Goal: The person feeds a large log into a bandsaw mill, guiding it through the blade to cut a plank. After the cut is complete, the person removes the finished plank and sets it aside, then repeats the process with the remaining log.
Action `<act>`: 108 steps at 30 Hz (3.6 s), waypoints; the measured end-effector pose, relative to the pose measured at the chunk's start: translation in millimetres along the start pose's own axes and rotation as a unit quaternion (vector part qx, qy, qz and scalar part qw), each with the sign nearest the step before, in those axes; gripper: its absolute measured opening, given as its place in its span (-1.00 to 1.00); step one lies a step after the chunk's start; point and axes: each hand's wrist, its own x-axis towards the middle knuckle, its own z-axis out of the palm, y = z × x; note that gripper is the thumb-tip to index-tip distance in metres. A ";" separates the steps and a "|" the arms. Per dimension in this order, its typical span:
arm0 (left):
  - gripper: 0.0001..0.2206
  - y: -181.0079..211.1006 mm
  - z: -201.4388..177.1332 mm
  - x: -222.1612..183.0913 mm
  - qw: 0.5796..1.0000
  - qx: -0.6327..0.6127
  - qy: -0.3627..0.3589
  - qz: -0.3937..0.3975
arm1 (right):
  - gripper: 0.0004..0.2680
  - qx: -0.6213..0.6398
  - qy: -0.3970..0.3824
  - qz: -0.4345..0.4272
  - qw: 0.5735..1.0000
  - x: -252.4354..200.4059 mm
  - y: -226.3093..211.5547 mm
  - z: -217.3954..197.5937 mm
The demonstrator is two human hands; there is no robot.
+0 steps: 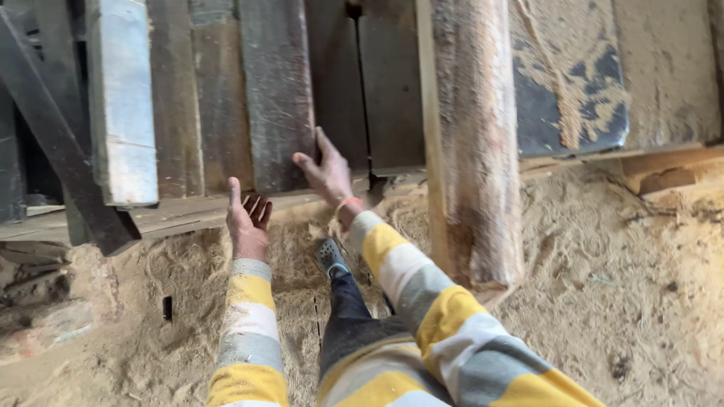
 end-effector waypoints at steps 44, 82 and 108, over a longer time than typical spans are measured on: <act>-0.15 -73.2 -31.6 -99.9 0.775 0.426 0.130 0.448 | -0.12 0.126 -0.154 0.051 0.979 56.3 -83.0 11.1; -0.15 -182.3 86.7 -223.0 0.821 0.302 -0.484 -0.024 | -0.59 -0.144 0.119 0.122 0.975 -155.2 -10.7 -343.5; -0.21 -197.0 32.8 -245.8 0.887 0.051 -0.409 -0.206 | -0.27 0.309 -0.021 0.247 0.918 -202.6 69.8 -286.4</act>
